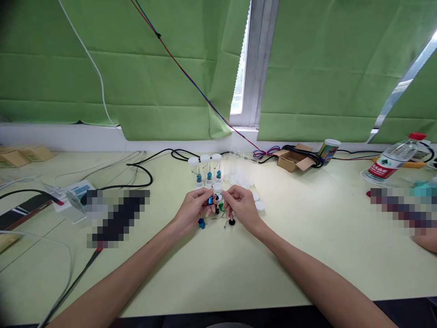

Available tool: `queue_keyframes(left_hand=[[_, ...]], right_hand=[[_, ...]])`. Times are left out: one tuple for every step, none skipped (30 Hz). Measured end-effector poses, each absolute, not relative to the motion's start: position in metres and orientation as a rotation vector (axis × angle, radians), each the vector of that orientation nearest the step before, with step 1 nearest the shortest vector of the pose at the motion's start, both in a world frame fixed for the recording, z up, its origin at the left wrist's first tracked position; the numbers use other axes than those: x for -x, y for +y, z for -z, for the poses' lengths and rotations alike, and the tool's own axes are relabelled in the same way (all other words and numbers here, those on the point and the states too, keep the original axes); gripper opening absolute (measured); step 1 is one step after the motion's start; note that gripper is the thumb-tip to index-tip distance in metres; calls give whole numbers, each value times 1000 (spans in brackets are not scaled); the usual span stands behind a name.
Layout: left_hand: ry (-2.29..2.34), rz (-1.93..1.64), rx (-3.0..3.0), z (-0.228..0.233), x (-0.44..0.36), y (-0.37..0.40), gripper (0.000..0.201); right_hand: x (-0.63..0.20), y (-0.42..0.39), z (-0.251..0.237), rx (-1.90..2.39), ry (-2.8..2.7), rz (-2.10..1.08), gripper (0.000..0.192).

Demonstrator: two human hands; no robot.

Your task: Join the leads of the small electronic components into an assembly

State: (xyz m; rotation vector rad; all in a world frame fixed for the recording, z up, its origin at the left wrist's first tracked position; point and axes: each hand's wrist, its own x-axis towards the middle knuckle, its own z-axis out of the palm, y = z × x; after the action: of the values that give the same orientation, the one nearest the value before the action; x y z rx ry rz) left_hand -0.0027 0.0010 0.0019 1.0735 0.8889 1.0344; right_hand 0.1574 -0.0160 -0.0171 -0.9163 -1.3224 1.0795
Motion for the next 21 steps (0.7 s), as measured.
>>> queue_keyframes(left_hand=[[889,-1034,-1077,-2,3,1,30],[891,-1032,-1078,-2,3,1,30],[893,-1032,-1077,-2,3,1,30],[894,-1033,-1076,-2,3,1,30],[894,-1034,-1074,-3,3,1,30],[896,-1037,-1071,-3,2,1,30],[896,-1038,-1068,-3,2,1,30],[896,-1039,-1063,-4,2,1,30],[895,-1038,-1057,-4,2,0,30],[892,-1036,-1051,-4,1,0,30],[889,-1035,-1044,-5,1,0,29],[884,-1033,-1037,-5,1,0,29],[878,-1032,-1029,-5,1,0,28],[872,-1030,-1018,-4,1,0,27],[866,-1027,-1005,-4,1,1,26],[858,-1024,-990,-4,1,1,26],[848,-1020,-974,-3,1,2,25],[838,-1016,-956,-3,1,2,24],[826,-1011,-936,-2,1,3,23],[816,-1006,-915,-2,1,3,22],[807,-1002,-895,-1,1,4,20]], right_hand=[[-157,-16,17,916,-1321,-1085,38],[-157,-16,16,917,-1318,-1088,38],[-157,-16,16,918,-1314,-1091,38],[-157,-16,16,919,-1307,-1093,37],[-157,-16,16,920,-1301,-1097,37],[-157,-16,16,920,-1295,-1103,37],[-157,-16,16,918,-1290,-1108,37],[-157,-16,16,914,-1287,-1113,37],[-157,-15,17,907,-1285,-1118,36],[-157,-15,17,898,-1282,-1125,35],[-157,-15,17,888,-1277,-1136,34],[-158,-14,18,874,-1269,-1152,32],[-158,-14,18,858,-1257,-1175,30],[-158,-13,18,840,-1241,-1204,28],[-158,-13,18,820,-1226,-1239,28],[-158,-12,18,798,-1210,-1275,27],[-158,-12,17,774,-1195,-1312,27],[-158,-12,17,748,-1179,-1349,27],[-158,-12,16,722,-1163,-1384,27],[-159,-11,15,697,-1148,-1417,27],[-159,-12,15,676,-1134,-1449,27]])
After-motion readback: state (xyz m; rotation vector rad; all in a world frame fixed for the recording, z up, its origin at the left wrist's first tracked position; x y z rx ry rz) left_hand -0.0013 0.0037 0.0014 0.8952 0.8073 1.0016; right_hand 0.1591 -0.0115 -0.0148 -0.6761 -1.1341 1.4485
